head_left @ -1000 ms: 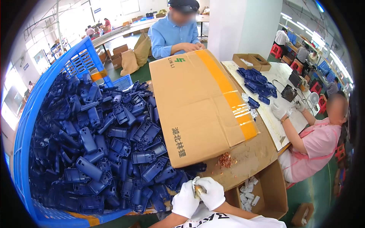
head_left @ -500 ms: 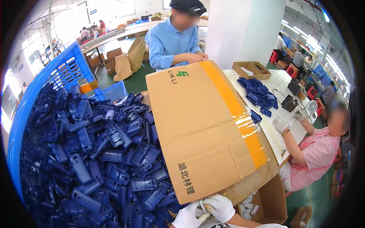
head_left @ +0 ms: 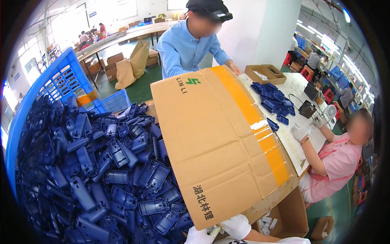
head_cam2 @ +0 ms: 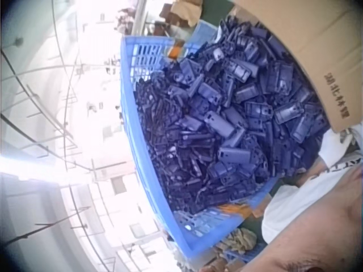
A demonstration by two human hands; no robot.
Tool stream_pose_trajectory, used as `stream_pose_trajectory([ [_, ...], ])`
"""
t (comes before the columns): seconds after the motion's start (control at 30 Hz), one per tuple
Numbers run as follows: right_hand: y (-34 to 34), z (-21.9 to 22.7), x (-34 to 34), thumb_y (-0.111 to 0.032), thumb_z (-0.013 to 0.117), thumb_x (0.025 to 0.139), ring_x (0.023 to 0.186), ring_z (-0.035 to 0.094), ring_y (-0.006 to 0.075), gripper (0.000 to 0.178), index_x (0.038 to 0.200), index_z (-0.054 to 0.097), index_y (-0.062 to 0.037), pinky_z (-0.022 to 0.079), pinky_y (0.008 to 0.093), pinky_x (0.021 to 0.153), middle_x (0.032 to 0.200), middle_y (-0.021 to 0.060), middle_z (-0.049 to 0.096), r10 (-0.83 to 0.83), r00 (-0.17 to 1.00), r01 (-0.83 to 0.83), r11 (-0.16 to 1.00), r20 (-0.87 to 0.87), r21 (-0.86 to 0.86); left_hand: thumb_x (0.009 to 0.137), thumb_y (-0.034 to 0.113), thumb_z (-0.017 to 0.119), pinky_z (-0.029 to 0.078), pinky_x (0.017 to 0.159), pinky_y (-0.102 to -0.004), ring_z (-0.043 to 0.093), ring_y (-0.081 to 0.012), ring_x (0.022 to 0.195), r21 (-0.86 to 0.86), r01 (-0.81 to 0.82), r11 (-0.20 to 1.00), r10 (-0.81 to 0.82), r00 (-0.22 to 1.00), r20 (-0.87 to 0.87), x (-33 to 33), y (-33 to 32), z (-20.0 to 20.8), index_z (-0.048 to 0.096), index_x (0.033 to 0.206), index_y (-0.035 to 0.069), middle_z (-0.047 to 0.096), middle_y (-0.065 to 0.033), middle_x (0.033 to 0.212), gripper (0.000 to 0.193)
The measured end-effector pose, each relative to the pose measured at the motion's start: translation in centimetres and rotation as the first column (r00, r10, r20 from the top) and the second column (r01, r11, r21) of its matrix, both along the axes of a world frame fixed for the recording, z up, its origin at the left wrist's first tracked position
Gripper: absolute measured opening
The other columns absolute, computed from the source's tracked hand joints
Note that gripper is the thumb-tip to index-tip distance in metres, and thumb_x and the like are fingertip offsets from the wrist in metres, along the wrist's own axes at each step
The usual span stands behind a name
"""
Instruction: The person picks up a blue plastic housing from a bin, inserts a white component into it by hand, and places the assembled unit into a cardboard box.
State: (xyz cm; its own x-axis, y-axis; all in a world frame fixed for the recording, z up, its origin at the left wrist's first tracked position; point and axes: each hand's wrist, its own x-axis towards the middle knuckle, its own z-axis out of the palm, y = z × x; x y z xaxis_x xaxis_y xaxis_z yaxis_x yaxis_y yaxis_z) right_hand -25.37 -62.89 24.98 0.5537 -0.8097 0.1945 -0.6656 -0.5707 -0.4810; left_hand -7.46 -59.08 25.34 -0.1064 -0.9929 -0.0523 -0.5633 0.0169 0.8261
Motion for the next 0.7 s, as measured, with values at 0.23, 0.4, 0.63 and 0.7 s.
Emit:
stream_pose_trajectory([
  [0.23, 0.47, -0.1, 0.57, -0.019, 0.068, 0.08, 0.079, 0.065, 0.0293, 0.019, 0.099, 0.069, -0.0192, 0.052, 0.041, 0.064, 0.088, 0.0076, 0.066, -0.064, 0.997, 0.069, 0.991, -0.05, 0.111, 0.08, 0.021, 0.073, 0.057, 0.069, -0.0399, 0.07, -0.0333, 0.081, -0.005, -0.009, 1.0, 0.009, 1.0, -0.016, 0.0, -0.04, 0.41, 0.061, 0.111, 0.004, 0.069, -0.0175, 0.091, 0.038],
  [0.4, 0.75, -0.66, 0.37, -0.022, 0.069, 0.081, 0.08, 0.065, 0.0319, 0.019, 0.099, 0.07, -0.0168, 0.051, 0.0445, 0.067, 0.089, 0.01, 0.066, -0.112, 0.993, 0.117, 0.976, -0.037, 0.186, 0.08, 0.02, 0.073, 0.056, 0.067, -0.0388, 0.07, -0.031, 0.076, -0.079, -0.053, 0.995, 0.052, 0.999, -0.01, -0.04, 0.03, -0.04, 0.063, 0.108, 0.004, 0.07, -0.0158, 0.089, 0.033],
  [0.63, 0.37, -0.02, 0.95, -0.017, 0.071, 0.079, 0.082, 0.065, 0.0294, 0.019, 0.097, 0.071, -0.0171, 0.052, 0.0388, 0.066, 0.09, 0.0069, 0.066, -0.113, 0.985, 0.094, 0.985, 0.133, 0.144, 0.081, 0.02, 0.072, 0.054, 0.064, -0.0411, 0.067, -0.0343, 0.073, -0.149, -0.153, 0.977, 0.145, 0.987, -0.066, -0.34, 0.01, 0.15, 0.065, 0.104, 0.006, 0.068, -0.0162, 0.086, 0.027],
  [0.7, 0.12, 0.17, 0.86, -0.017, 0.071, 0.078, 0.082, 0.066, 0.0281, 0.019, 0.097, 0.071, -0.0175, 0.053, 0.0376, 0.066, 0.091, 0.0054, 0.066, -0.071, 0.992, 0.058, 0.991, 0.105, 0.119, 0.081, 0.019, 0.071, 0.053, 0.064, -0.0427, 0.066, -0.0364, 0.073, -0.13, -0.17, 0.977, 0.167, 0.985, -0.035, -0.46, -0.08, 0.36, 0.065, 0.099, 0.006, 0.067, -0.0168, 0.082, 0.023],
])
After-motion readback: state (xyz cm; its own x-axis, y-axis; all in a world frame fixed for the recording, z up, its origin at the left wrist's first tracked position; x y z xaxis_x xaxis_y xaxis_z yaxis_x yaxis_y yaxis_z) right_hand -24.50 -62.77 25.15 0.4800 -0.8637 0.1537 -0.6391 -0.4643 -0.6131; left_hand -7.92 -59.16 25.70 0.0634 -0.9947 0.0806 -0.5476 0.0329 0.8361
